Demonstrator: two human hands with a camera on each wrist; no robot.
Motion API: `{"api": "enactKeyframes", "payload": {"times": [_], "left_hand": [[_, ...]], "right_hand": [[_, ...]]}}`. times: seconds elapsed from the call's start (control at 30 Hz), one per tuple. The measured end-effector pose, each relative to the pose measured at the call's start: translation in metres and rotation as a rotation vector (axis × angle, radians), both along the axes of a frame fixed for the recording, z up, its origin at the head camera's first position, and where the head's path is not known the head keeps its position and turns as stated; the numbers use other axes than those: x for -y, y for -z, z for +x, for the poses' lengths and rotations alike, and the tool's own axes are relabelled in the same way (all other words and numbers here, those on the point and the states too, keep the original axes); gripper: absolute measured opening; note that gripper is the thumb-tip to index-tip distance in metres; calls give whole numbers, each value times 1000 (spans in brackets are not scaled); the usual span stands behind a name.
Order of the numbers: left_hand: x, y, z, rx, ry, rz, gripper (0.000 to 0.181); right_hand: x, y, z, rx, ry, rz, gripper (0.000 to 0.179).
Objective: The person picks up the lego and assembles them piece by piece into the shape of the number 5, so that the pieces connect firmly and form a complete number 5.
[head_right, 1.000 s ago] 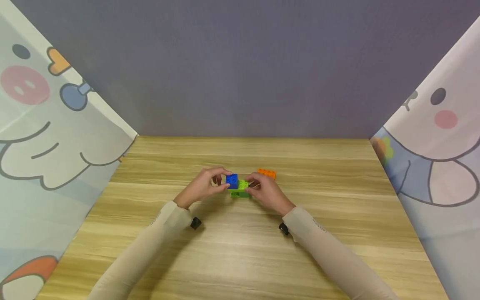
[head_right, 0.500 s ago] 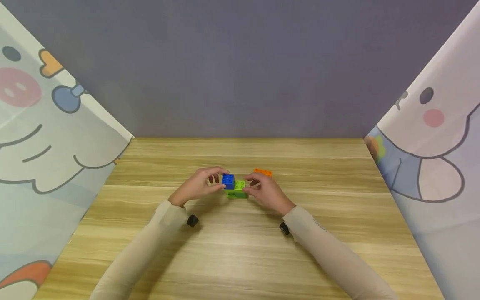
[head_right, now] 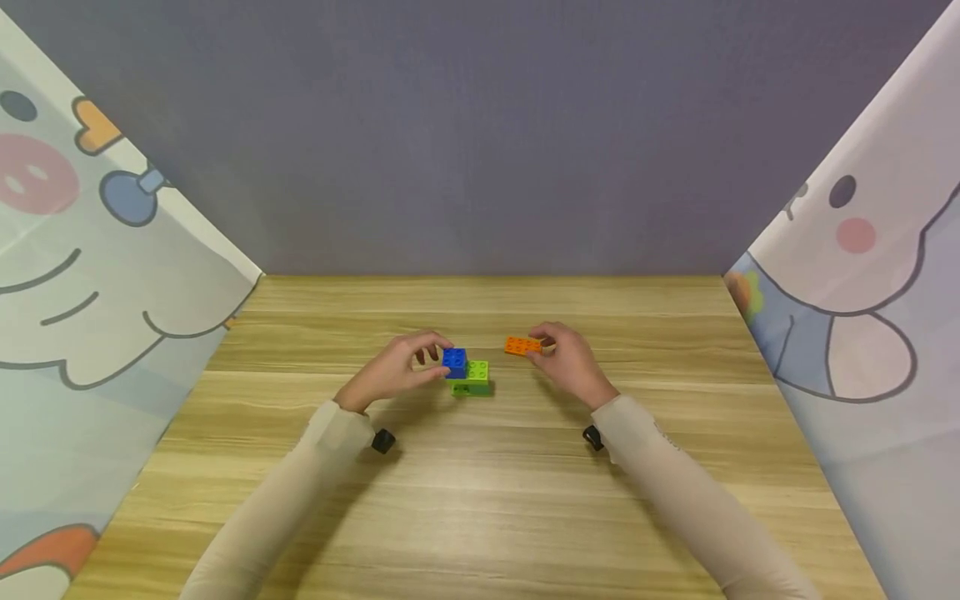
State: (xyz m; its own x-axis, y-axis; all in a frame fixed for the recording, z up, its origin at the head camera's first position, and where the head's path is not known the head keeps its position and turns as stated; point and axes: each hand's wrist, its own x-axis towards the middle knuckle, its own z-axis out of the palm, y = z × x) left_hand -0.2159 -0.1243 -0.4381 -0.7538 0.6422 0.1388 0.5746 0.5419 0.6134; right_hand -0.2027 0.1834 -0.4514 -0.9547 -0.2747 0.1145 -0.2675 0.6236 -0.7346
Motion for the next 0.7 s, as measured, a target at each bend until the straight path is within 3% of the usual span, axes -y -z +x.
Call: {"api": "enactKeyframes", "payload": {"times": [0.2,0.37,0.7], "left_hand": [[0,-2,0,-23,11,-2,35],[0,-4,1,-24,14,-20,34],[-1,-6,0,-37,14,-37,34]], "right_hand": [[-8,4,-5,76,80,118,39],[-5,11,-13,157,80,198,48],[1,15,-25,172,106,320,44]]}}
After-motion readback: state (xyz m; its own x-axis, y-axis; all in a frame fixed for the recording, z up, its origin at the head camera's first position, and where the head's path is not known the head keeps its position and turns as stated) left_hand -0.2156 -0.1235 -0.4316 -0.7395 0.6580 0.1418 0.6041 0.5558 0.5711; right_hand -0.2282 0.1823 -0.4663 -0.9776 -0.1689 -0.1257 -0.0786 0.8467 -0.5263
